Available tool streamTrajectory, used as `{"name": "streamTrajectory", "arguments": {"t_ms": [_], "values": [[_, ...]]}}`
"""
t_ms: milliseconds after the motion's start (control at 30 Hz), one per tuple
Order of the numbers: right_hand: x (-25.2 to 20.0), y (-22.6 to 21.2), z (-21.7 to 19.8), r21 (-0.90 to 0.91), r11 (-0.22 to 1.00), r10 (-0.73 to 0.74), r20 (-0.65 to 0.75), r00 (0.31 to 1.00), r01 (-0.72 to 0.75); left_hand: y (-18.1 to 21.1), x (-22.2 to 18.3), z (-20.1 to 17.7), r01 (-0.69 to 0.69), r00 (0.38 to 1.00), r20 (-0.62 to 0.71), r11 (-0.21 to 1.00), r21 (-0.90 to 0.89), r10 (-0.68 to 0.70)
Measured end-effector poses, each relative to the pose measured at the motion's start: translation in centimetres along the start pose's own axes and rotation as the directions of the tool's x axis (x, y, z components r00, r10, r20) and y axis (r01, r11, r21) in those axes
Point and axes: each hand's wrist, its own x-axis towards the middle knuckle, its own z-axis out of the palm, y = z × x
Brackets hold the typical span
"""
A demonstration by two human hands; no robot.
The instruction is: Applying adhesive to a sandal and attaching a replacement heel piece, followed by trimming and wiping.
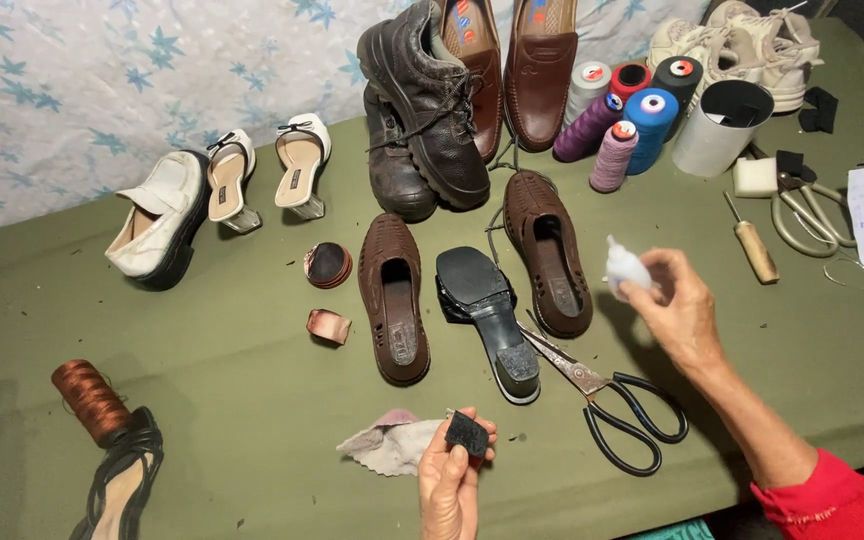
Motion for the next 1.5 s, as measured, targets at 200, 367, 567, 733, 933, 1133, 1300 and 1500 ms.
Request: {"name": "streamTrajectory", "arguments": {"t_ms": [200, 367, 567, 733, 933, 1133, 1300, 1500], "values": [[-3.8, -0.6, -0.5, -0.252, 0.894, -0.368, 0.06, 0.928, 0.37, 1.4, -1.3, 1.3, -0.032, 0.998, 0.049, 0.999, 0.033, 0.03], [-5.2, -2.5, -0.6, -0.334, 0.744, -0.587, 0.086, 0.805, 0.578, 0.9, -1.8, 0.7, -0.022, 0.999, 0.033, 0.999, 0.03, 0.021], [-6.5, -3.0, -0.3, -0.404, 0.644, -0.667, 0.118, 0.735, 0.65, 0.5, -2.2, 0.1, 0.006, 1.0, 0.004, 0.999, 0.037, -0.006], [-6.9, -2.9, 0.0, -0.437, 0.608, -0.679, 0.146, 0.719, 0.663, 0.5, -2.3, 0.3, -0.001, 1.0, 0.008, 0.997, 0.081, 0.0], [-7.4, -2.9, 0.2, -0.433, 0.593, -0.691, 0.158, 0.705, 0.679, 0.2, -2.4, 0.1, 0.001, 1.0, 0.007, 0.997, 0.082, -0.001], [-7.3, -3.3, 0.4, -0.492, 0.485, -0.74, 0.21, 0.639, 0.723, 0.5, -2.6, 0.2, 0.02, 1.0, 0.0, 0.995, 0.095, -0.021], [-7.0, -3.4, 0.7, -0.557, 0.369, -0.768, 0.269, 0.581, 0.744, 0.3, -2.6, 0.1, 0.021, 1.0, -0.003, 0.994, 0.111, -0.02], [-6.9, -5.4, 1.2, -0.559, 0.302, -0.833, 0.24, 0.499, 0.773, 0.4, -2.6, 0.1, 0.03, 1.0, -0.003, 0.992, 0.122, -0.03]]}}
